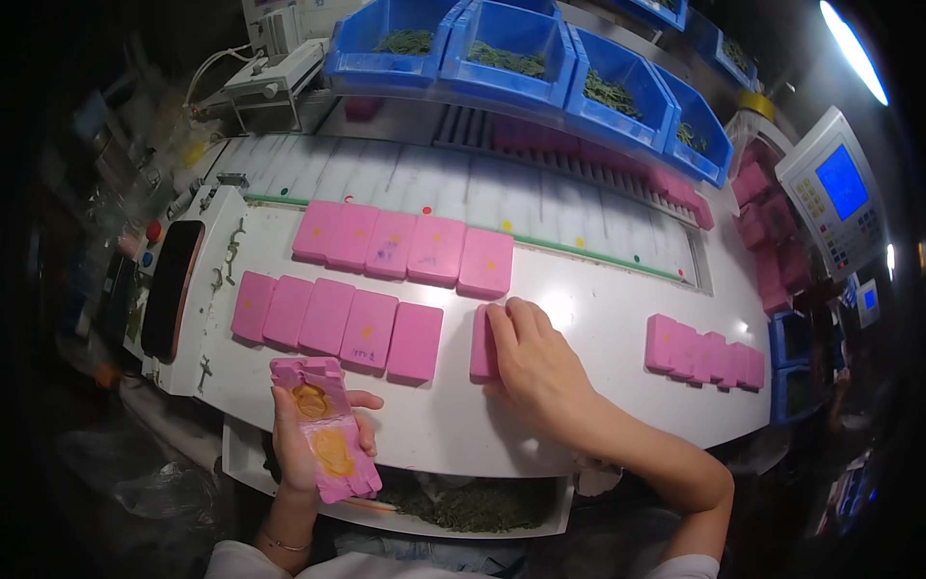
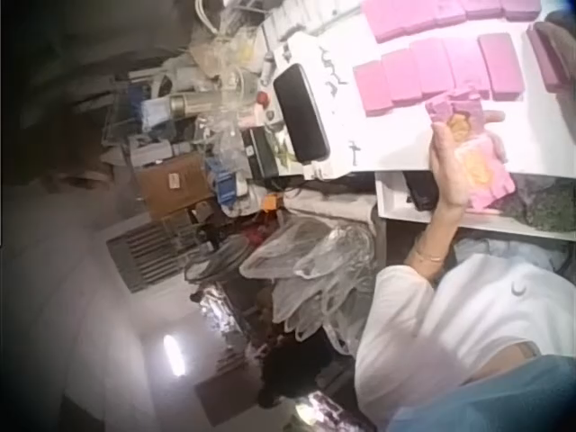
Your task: Assembling electronic components by inserting small parts into a pink plastic housing and using a small tool to secure them.
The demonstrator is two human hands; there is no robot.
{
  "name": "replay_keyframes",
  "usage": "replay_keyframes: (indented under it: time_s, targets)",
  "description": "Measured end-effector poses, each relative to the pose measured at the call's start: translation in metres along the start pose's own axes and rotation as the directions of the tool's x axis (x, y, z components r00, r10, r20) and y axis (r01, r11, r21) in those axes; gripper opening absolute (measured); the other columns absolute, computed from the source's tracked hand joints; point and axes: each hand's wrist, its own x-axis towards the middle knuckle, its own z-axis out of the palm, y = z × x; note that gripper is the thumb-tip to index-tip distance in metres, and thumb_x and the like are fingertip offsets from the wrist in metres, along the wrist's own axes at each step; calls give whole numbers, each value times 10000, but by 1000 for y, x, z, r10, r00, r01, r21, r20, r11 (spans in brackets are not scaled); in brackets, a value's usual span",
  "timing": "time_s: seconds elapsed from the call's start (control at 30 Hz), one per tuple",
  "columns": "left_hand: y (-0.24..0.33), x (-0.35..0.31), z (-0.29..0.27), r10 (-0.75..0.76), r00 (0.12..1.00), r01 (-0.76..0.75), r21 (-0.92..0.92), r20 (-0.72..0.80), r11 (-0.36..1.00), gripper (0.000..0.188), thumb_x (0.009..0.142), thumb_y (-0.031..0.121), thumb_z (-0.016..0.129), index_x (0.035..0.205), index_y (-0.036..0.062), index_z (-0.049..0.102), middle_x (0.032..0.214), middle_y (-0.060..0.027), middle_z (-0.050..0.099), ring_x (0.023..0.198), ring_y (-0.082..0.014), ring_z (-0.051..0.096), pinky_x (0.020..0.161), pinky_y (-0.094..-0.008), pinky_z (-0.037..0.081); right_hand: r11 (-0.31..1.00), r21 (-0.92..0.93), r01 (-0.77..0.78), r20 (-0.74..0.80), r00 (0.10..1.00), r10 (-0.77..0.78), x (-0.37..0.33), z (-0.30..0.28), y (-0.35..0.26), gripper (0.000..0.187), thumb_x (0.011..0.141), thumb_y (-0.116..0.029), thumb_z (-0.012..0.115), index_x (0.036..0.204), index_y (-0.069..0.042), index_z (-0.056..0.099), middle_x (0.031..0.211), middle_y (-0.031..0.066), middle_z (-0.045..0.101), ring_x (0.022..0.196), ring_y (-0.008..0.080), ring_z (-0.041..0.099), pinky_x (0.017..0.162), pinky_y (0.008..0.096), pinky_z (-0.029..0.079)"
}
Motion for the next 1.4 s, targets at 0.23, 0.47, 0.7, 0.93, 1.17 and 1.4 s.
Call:
replay_keyframes:
  time_s: [0.23,0.47,0.7,0.93,1.17,1.4]
  targets:
    - [-6,5,-5,164,982,-130,-296,92,946,702,872,607,344,1146,-39,381,979,-264,570,648,-264,579,585,-373,487,963,181,198,-72,980,-187,65,-37,-17,681,643,-176,747,1221,-13,426,1139,176,439,1031,331,486,856,368,423]
    - [-5,8,0,441,886,-462,343,144,818,662,896,518,400,1121,-104,404,967,-251,581,688,-261,612,618,-343,511,923,158,350,-371,888,-273,271,35,-6,629,691,-277,700,1205,-23,439,1067,235,488,985,379,492,854,421,411]
    - [-7,10,5,520,848,-518,360,98,776,635,873,481,483,1111,-104,421,826,-195,631,695,-254,648,598,-327,530,919,-93,384,-700,631,-334,420,67,-6,521,731,-264,691,1141,-29,472,1055,205,512,919,342,555,778,410,442]
    - [-9,11,2,463,879,-469,395,116,790,601,861,436,523,1101,-106,425,810,-205,627,665,-253,646,569,-328,532,975,-184,123,-536,819,-205,409,57,17,321,827,-322,564,991,-47,546,993,168,568,876,352,582,758,439,454]
    - [-8,1,4,318,945,-326,278,74,904,685,858,517,494,1119,-116,458,961,-187,606,797,-212,602,636,-300,500,946,-281,163,-630,712,-310,330,40,85,247,838,-234,523,955,-28,592,961,188,590,884,354,571,769,432,445]
    - [7,6,5,147,984,-156,96,101,983,662,930,496,304,1113,-117,470,977,-210,595,681,-219,589,613,-318,498,997,-3,77,-351,934,-73,134,-5,62,424,849,-210,535,1164,59,445,1163,282,482,1076,407,474,914,425,394]
